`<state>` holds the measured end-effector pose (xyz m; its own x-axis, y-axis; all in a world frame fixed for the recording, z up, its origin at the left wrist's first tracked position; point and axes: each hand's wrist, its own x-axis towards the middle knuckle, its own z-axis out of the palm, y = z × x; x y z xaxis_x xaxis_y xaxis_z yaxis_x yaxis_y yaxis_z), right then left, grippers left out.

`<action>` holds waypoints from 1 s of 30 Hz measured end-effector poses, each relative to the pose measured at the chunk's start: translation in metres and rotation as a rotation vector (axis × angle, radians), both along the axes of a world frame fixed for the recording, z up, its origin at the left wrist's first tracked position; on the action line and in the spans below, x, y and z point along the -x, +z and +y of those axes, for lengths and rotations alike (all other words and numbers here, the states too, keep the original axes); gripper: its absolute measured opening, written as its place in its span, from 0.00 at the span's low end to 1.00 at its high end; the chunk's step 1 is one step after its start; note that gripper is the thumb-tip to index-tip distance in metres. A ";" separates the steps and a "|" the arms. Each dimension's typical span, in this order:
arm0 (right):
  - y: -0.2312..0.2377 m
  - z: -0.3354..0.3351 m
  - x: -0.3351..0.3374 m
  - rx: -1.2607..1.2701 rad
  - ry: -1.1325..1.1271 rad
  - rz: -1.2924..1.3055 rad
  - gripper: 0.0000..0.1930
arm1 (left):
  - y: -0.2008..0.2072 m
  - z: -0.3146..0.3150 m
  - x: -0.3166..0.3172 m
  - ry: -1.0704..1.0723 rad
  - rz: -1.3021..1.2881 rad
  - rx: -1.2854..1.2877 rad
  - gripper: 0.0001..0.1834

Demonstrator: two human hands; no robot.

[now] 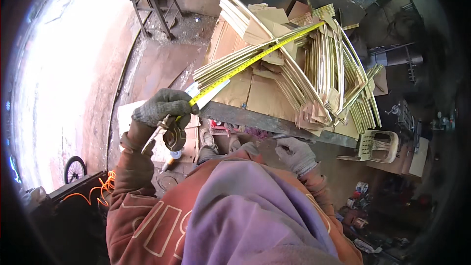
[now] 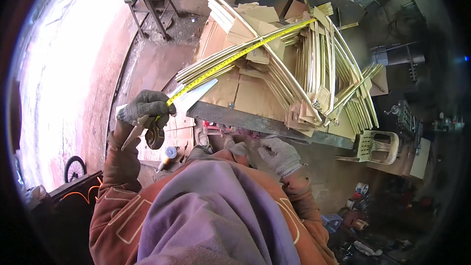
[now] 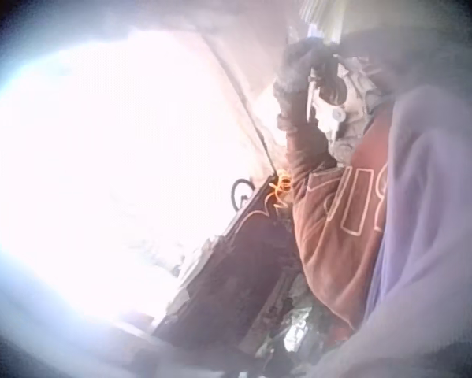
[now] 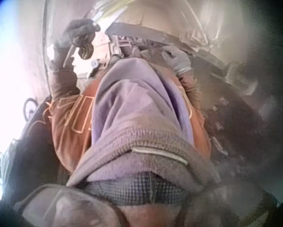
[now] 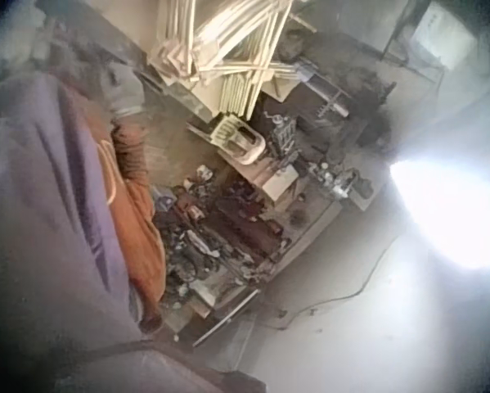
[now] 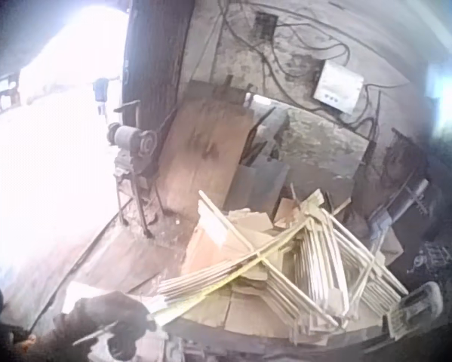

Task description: The person measures gold-colored metal cross-shaped components using a measuring tape.

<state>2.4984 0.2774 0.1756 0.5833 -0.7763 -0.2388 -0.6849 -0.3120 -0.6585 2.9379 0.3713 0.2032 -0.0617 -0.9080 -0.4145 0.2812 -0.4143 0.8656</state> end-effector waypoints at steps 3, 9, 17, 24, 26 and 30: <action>-0.012 -0.003 0.009 -0.009 0.017 -0.002 0.13 | 0.026 0.004 0.032 0.150 0.045 -0.002 0.13; -0.009 -0.071 -0.013 -0.602 -0.212 -0.575 0.17 | 0.045 -0.001 0.104 0.104 -0.043 -0.011 0.15; -0.025 -0.186 -0.120 -1.047 -0.357 -0.877 0.21 | 0.022 0.024 0.219 0.126 -0.131 -0.063 0.14; -0.034 -0.201 -0.133 -1.187 -0.364 -1.177 0.08 | -0.008 0.110 0.244 0.274 -0.558 -0.222 0.17; -0.020 -0.184 -0.131 -1.026 -0.355 -1.216 0.07 | -0.005 0.147 0.247 0.296 -0.724 -0.287 0.18; -0.021 -0.156 -0.131 -0.878 -0.269 -1.182 0.08 | -0.011 0.212 0.242 0.346 -0.863 -0.403 0.18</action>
<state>2.6291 0.1216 0.1541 0.6342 -0.7523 -0.1786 0.3919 0.5119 -0.7644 2.6958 0.5829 0.1919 0.6440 -0.6016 -0.4726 -0.2141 -0.7348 0.6436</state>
